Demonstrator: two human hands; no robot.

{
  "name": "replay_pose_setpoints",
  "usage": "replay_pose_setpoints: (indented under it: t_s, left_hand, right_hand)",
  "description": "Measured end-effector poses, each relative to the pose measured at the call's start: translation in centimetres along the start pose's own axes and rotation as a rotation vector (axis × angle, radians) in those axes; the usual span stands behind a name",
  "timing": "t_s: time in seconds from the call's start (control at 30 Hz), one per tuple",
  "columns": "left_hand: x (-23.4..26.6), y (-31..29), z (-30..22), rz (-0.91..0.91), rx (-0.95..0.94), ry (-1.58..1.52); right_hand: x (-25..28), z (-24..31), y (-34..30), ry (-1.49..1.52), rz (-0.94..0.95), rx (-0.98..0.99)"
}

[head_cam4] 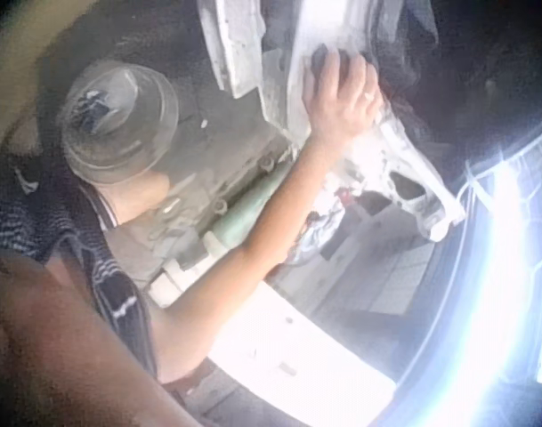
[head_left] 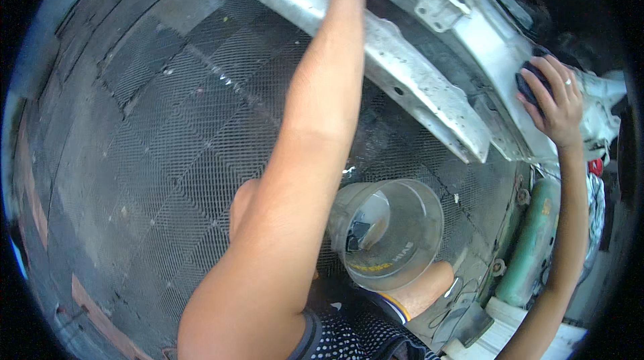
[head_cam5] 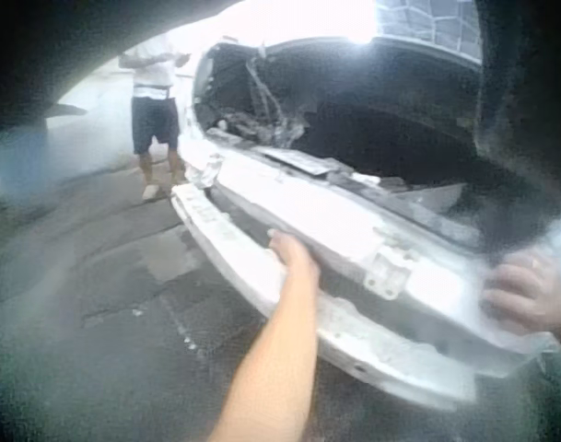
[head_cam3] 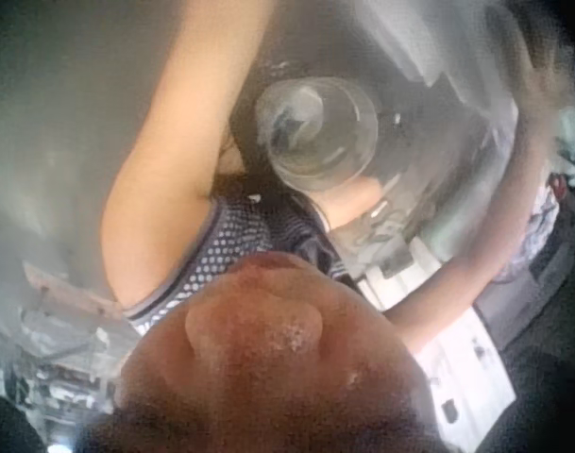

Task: The person scrubs a white car bumper with a dark sponge, repeatedly dipping it into a bucket of water. They work on the front and side edges of the bumper while sitting on the floor.

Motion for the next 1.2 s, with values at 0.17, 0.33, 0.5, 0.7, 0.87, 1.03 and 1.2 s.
replay_pose_setpoints:
  t_s: [0.17,0.33,0.5,0.7,0.87,1.03,1.2]
  left_hand:
    - [-3.2,-4.2,-2.6,0.186,0.064,-0.197]
    - [-3.3,-14.6,0.6,0.38,-0.058,0.083]
    - [-2.7,-10.1,-1.0,0.536,-0.155,-0.054]
    - [-3.8,-14.8,-1.0,0.148,-0.151,0.08]
    - [-2.5,-7.0,-4.0,0.175,-0.155,0.054]
    - [-4.0,-11.2,-4.5,0.172,-0.23,-0.07]
    - [-2.4,-0.4,-5.0,0.249,-0.285,0.019]
  right_hand:
    - [-0.1,0.3,-0.5,-0.02,-0.026,-0.014]
    - [0.0,0.4,-0.5,-0.019,-0.025,-0.026]
    - [0.2,0.4,0.1,-0.014,-0.044,-0.007]
    - [-0.1,0.4,-1.0,-0.013,-0.044,-0.033]
    - [0.1,0.5,0.3,-0.021,-0.076,-0.006]
    - [0.2,0.5,-0.6,-0.016,-0.045,-0.034]
    - [-0.2,0.6,-0.1,-0.011,-0.07,-0.002]
Point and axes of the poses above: each hand's wrist, its own y-axis towards the middle knuckle, its own x-axis out of the back of the hand, z = x × y, the point moved 6 cm from there along y, towards the middle knuckle, and after that the axes turned 12 degrees about y, right-handed, at the moved point
